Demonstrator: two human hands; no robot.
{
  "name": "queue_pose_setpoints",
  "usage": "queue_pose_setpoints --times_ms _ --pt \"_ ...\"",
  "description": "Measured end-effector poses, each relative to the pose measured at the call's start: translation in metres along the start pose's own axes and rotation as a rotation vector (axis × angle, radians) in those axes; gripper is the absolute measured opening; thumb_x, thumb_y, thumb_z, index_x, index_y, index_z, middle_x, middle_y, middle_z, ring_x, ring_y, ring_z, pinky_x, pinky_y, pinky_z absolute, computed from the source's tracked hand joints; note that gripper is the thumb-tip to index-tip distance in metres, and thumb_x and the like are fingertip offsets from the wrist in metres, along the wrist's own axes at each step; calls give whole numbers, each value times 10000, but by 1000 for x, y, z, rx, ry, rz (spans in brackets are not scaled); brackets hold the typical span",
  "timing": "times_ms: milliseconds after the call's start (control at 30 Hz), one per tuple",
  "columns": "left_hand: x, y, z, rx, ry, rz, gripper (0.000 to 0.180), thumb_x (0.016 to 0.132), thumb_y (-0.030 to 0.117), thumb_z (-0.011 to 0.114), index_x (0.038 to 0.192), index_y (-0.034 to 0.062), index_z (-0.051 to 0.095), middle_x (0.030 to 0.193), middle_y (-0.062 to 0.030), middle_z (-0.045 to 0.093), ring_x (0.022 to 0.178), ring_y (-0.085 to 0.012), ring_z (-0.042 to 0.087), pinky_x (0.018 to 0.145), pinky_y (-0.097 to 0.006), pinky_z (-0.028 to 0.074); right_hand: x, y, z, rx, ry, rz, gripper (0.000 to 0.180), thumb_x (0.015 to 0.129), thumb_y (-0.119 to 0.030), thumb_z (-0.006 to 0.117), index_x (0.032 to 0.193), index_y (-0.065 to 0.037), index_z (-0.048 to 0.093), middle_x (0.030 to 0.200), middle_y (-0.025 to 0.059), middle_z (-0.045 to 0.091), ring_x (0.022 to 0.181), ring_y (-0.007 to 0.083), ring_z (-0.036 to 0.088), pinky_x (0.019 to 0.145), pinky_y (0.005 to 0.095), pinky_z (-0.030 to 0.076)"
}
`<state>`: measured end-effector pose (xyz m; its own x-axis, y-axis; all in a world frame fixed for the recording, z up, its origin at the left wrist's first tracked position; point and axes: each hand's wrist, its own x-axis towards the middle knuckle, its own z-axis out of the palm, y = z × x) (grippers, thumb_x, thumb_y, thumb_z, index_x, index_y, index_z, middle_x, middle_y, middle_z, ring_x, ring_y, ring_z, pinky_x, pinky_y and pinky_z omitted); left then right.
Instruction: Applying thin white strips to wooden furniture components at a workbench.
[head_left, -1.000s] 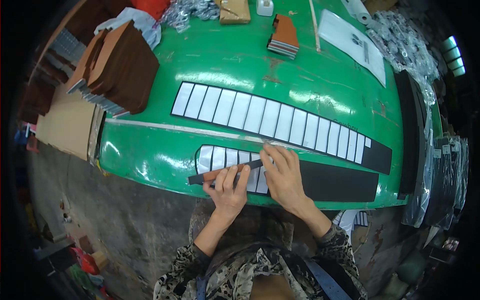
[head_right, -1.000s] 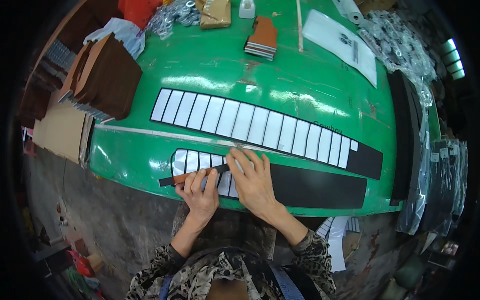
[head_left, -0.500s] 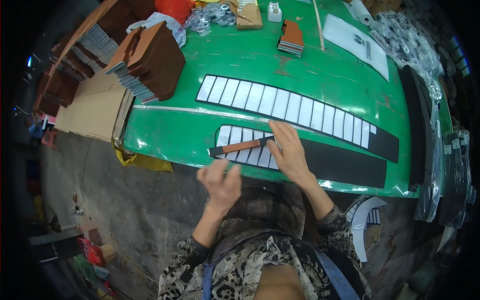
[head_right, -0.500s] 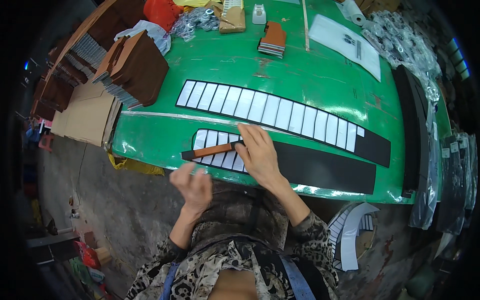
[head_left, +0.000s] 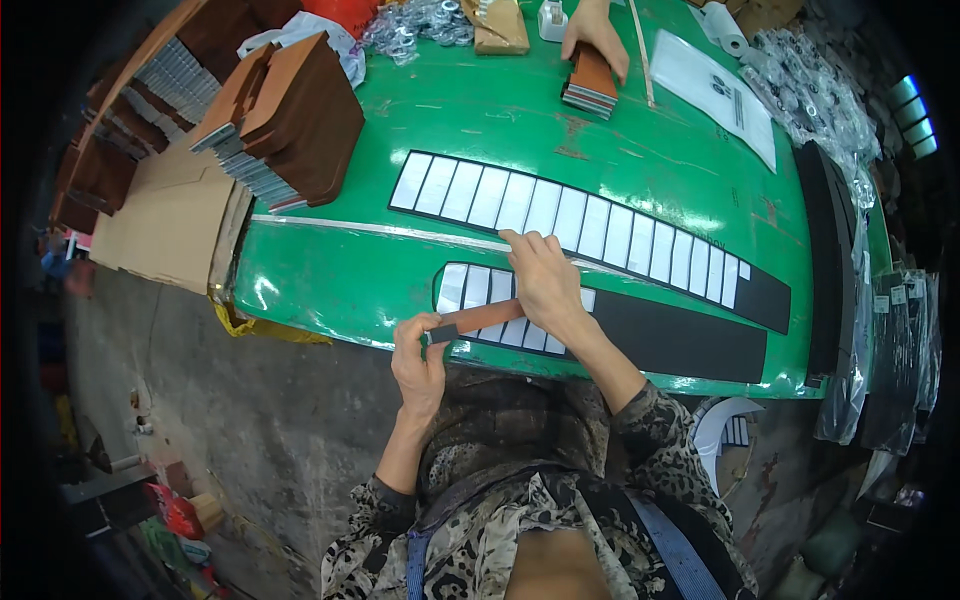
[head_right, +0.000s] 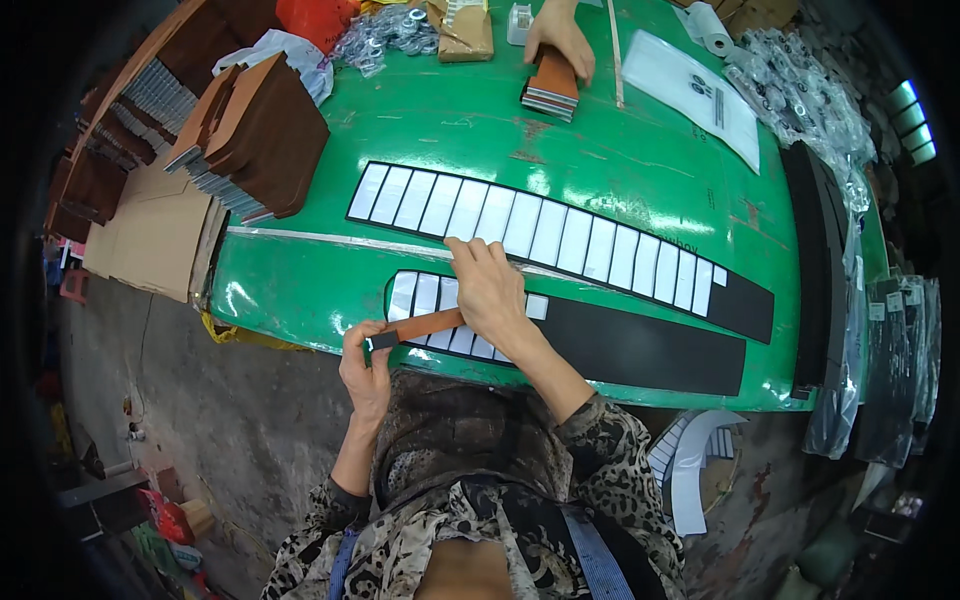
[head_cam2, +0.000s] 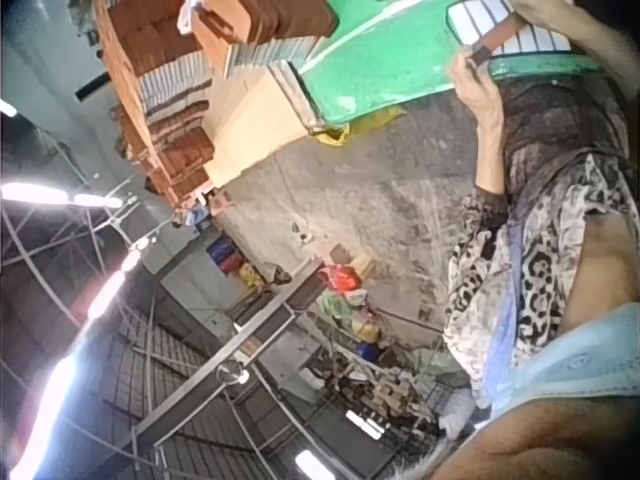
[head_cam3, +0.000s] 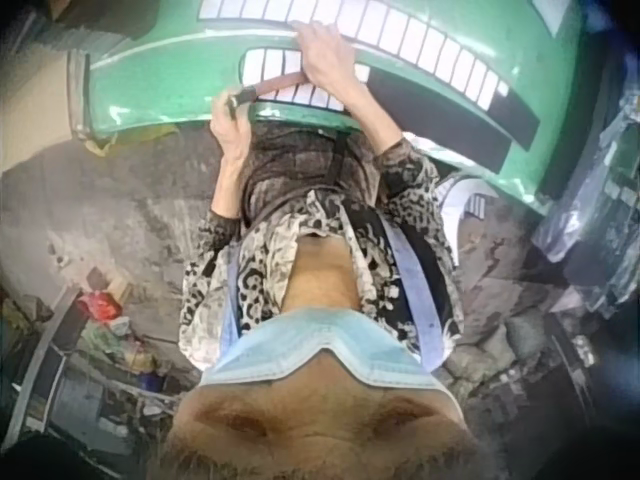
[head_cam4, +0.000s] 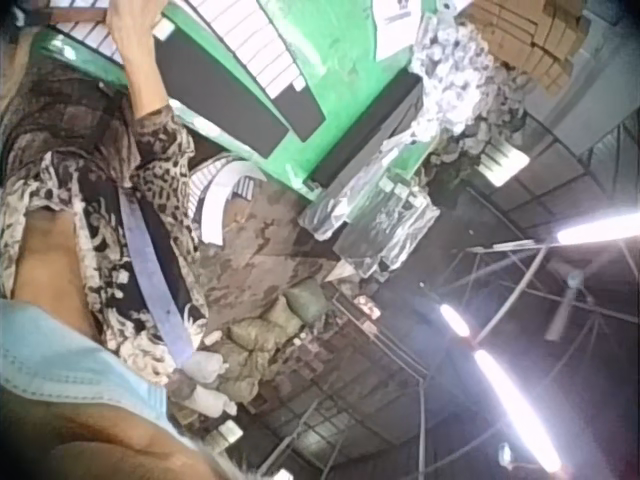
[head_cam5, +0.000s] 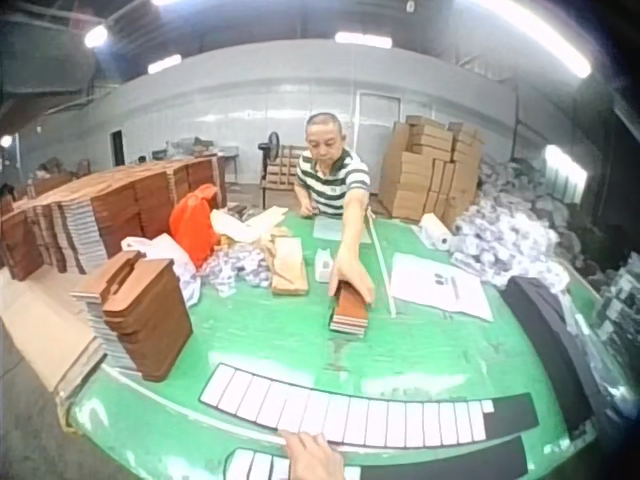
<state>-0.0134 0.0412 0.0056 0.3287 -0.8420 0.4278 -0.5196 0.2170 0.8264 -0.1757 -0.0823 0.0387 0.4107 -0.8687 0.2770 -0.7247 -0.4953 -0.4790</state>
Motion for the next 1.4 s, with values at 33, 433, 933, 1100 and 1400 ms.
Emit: queue_pose_setpoints --times_ms 33,433,933,1100,1400 --pt "2 1 -1 10 3 37 191 859 29 605 1028 13 516 983 -118 604 912 -237 597 833 -324 454 0 -1 -2 -23 26 -7 270 858 -121 561 1123 -71 556 915 84 567 860 276 529 614 395 497" --pt "40 48 7 -731 -3 -729 281 930 60 515 1201 63 441 1006 -30 538 931 -117 551 768 -310 493 -30 0 -47 952 139 423 352 987 -244 423 1213 16 497 1017 63 588 920 120 523 797 258 434" --pt "138 41 64 -663 -129 -431 452 948 160 509 1348 43 332 1270 -100 460 1230 -216 424 995 -376 382 114 136 -51 704 227 549 346 972 -218 465 1225 1 551 1123 98 606 958 147 565 812 286 466" --pt "230 32 -64 374 291 400 230 776 -61 600 992 20 598 1056 -115 576 1020 -276 546 886 -369 427 195 253 -25 198 331 555 305 945 -185 489 1189 -28 582 1068 167 646 977 253 611 844 369 466" --pt "294 28 -100 1348 109 349 481 731 384 714 1102 98 603 886 -58 629 900 -211 565 777 -412 349 219 259 -38 -147 360 516 331 958 -255 437 1108 -19 615 1065 197 625 1000 340 587 864 417 442"
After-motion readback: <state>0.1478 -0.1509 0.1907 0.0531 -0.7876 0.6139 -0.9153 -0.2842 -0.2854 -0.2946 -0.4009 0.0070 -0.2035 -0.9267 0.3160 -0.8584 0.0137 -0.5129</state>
